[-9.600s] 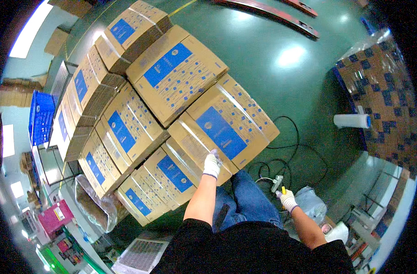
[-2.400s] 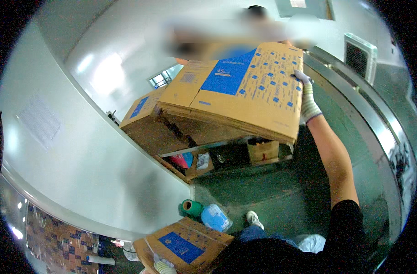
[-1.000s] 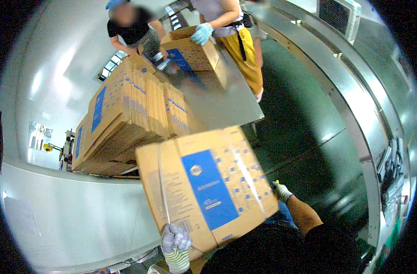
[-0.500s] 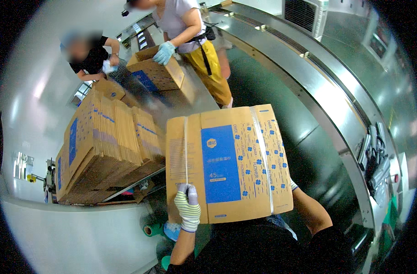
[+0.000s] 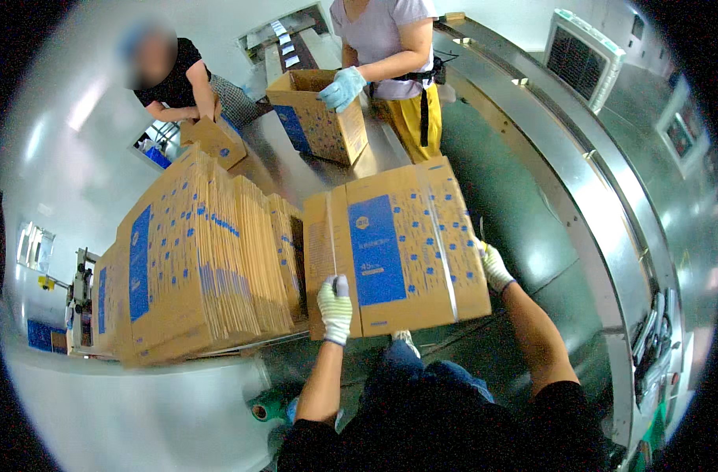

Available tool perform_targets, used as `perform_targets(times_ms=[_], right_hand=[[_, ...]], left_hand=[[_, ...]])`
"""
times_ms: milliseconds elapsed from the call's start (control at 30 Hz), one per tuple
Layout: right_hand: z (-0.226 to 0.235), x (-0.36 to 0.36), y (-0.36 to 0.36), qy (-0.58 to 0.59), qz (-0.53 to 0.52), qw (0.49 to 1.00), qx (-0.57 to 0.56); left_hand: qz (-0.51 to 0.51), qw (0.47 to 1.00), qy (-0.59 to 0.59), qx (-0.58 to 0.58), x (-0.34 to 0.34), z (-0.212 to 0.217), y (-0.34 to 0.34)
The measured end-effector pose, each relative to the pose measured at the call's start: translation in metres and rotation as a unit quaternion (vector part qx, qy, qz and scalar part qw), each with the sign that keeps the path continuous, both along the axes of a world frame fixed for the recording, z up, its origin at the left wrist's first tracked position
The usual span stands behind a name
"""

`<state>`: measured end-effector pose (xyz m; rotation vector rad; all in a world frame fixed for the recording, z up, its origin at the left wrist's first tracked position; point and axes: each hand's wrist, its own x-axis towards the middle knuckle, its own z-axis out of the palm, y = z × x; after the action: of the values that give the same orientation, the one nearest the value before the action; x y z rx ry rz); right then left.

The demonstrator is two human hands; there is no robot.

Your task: The person moves flattened cardboard boxes to a table and uses a utility knife to cut plastic straps from a stack of boxes, then places the cut straps into a trash bin.

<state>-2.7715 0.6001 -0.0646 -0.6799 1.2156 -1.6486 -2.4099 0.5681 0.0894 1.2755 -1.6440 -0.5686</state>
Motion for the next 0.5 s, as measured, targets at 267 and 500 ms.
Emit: perform_targets(times_ms=[267, 500], right_hand=[[0.131, 0.035, 0.025, 0.085, -0.072, 0.989, 0.099], [0.194, 0.162, -0.028, 0.281, 0.383, 0.876, 0.085]], left_hand=[[0.033, 0.965, 0.248, 0.083, 0.028, -0.027, -0.009], [0.047, 0.963, 0.243, 0.11, 0.031, -0.028, -0.015]])
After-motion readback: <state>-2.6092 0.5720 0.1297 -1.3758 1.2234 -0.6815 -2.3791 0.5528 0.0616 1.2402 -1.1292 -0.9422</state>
